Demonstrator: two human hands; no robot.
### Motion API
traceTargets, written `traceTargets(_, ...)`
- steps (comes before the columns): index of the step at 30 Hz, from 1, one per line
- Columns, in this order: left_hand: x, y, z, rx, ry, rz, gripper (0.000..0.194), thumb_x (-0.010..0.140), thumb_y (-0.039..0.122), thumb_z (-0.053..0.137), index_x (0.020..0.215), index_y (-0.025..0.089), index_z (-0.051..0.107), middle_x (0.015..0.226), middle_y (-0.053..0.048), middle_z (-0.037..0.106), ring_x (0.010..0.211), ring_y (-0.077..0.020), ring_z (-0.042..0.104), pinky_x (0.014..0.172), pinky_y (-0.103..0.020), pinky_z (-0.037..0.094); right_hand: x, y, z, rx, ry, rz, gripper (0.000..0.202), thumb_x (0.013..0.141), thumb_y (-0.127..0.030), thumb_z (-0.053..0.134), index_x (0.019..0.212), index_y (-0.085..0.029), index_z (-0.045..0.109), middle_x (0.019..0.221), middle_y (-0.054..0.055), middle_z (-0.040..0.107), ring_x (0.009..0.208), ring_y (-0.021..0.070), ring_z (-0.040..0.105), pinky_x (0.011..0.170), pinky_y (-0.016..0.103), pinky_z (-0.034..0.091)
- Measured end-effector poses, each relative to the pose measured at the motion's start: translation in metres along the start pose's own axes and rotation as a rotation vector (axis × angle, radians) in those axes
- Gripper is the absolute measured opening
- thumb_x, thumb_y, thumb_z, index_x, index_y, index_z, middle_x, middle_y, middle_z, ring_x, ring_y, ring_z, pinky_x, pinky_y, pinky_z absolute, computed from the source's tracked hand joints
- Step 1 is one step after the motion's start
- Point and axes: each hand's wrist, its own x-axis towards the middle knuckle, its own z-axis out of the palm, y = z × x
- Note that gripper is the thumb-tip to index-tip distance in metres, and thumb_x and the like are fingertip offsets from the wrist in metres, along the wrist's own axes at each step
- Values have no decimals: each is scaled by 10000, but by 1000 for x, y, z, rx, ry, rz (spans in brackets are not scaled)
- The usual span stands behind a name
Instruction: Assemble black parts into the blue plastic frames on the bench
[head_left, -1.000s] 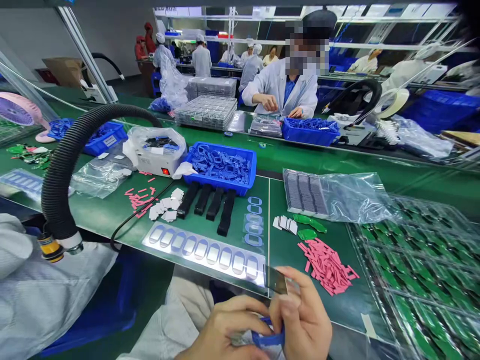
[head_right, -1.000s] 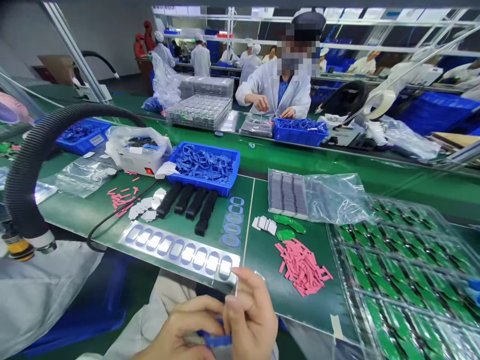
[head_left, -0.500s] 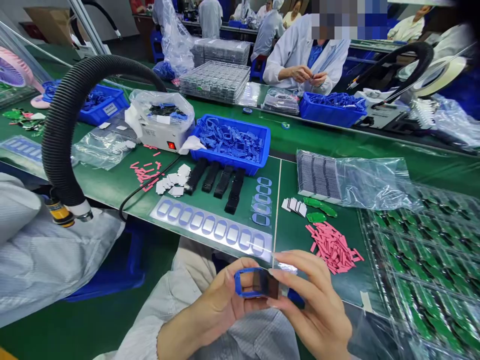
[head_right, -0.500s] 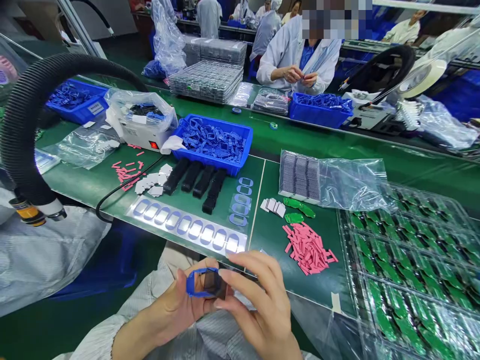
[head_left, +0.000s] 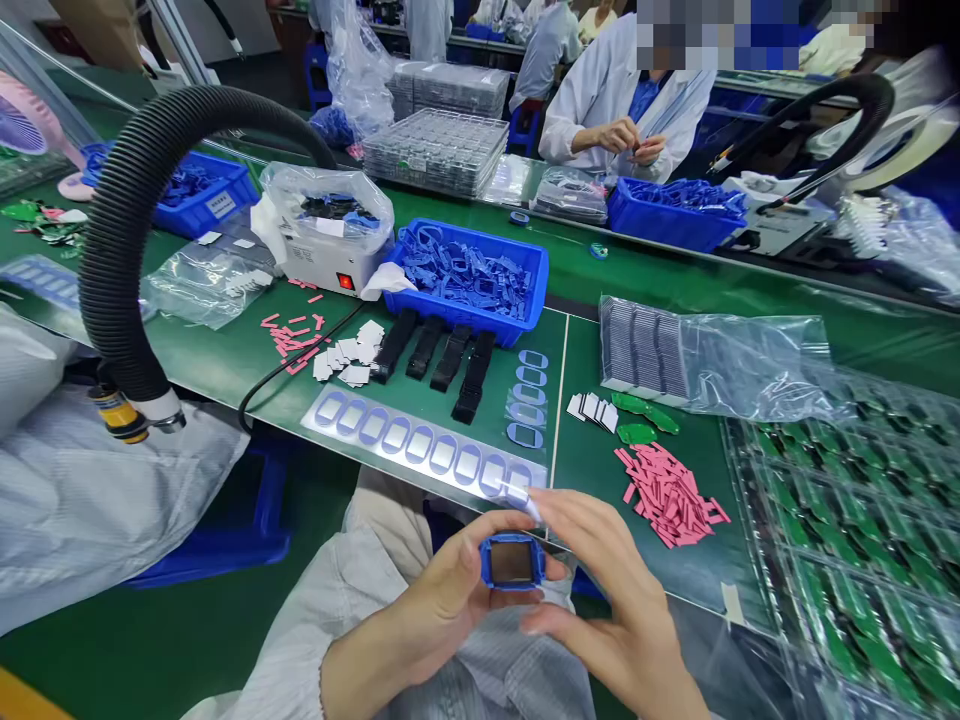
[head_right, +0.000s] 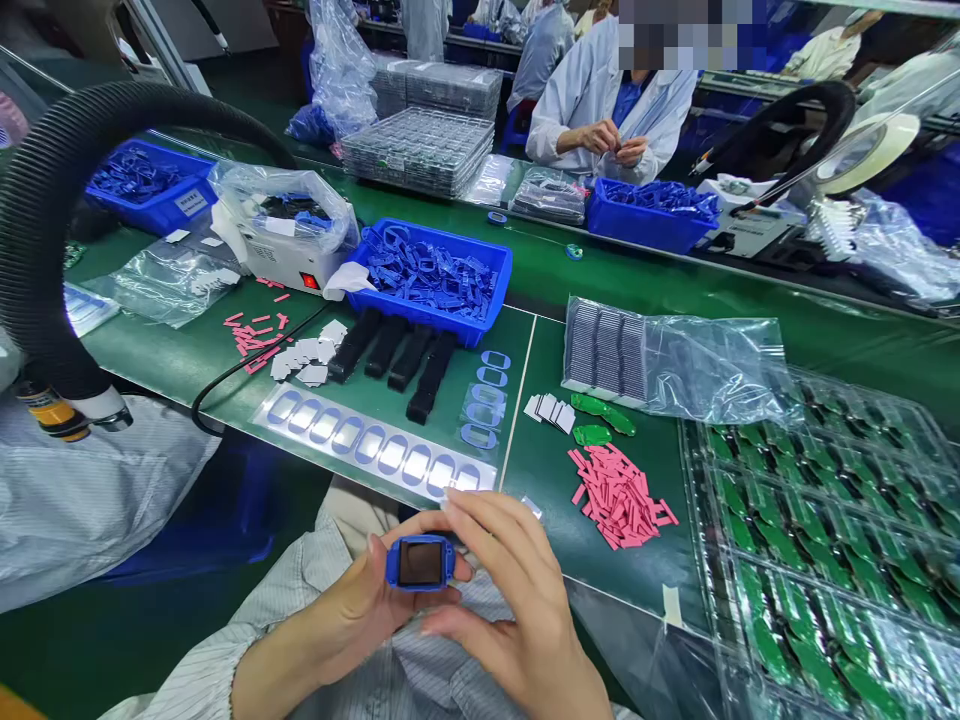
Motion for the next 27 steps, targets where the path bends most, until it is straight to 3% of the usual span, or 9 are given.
traceTargets(3,0,0,-2,-12,-8,-4,674,667,665,586,1113,160,582,931,-87,658,934,-193,598,864,-325,421,-2,0,-2,2,28,23,568,822,-405,600,1327,-220,416,1223,117,522,1134,285,463,896,459,437)
traceTargets(8,3,-6,-4,42,-44,20,654,698,668,547,1111,163,590,925,-79,653,931,-207,609,850,-333,439,2,-1,-2,-78,-38,-14,373,827,-256,617,1190,-211,544,1168,93,567,1125,256,474,890,408,450)
traceTargets(11,4,-15,-7,67,-20,148,656,673,623,617,1211,256,537,1071,-89,647,979,-229,614,881,-357,445,4,-3,2,-18,50,58,286,816,-288,629,1085,-207,578,1092,88,603,1074,246,515,855,397,475)
traceTargets(15,5,-23,-9,236,138,396,469,670,440,731,1106,304,621,1144,-57,632,1091,-224,555,928,-301,425,6,-11,10,29,130,114,254,806,-278,636,1049,-237,579,1068,73,611,1028,242,550,844,401,479)
traceTargets(18,4,-21,-10,249,278,454,304,703,422,706,972,281,684,1070,-38,660,1092,-218,550,940,-286,421,10,-6,8,73,75,76,325,813,-345,624,1120,-266,554,1114,65,603,1031,247,556,855,400,480)
traceTargets(20,3,-19,-12,165,297,397,322,698,448,699,979,291,680,1031,-29,668,1003,-206,596,899,-289,452,13,15,0,34,132,113,302,829,-372,597,1111,-270,563,1119,62,609,1025,243,566,852,396,483)
traceTargets(23,2,-14,-11,81,282,317,355,663,481,715,959,288,685,885,-16,675,833,-168,631,806,-266,486,18,69,-18,-280,369,337,286,833,-361,578,1085,-226,585,1096,85,625,1021,255,566,876,439,457)
traceTargets(25,0,-12,-9,64,288,306,393,625,512,730,934,272,697,808,-12,661,744,-143,618,726,-234,488,21,107,-28,-471,284,447,445,815,-429,554,1167,-158,548,1136,137,606,1055,304,537,878,489,437)
traceTargets(27,-2,-12,-6,59,298,290,434,607,546,725,934,262,704,779,-18,653,689,-129,600,670,-221,476,24,134,-33,-561,148,488,466,836,-403,495,1200,-116,523,1161,164,589,1073,317,523,876,493,427)
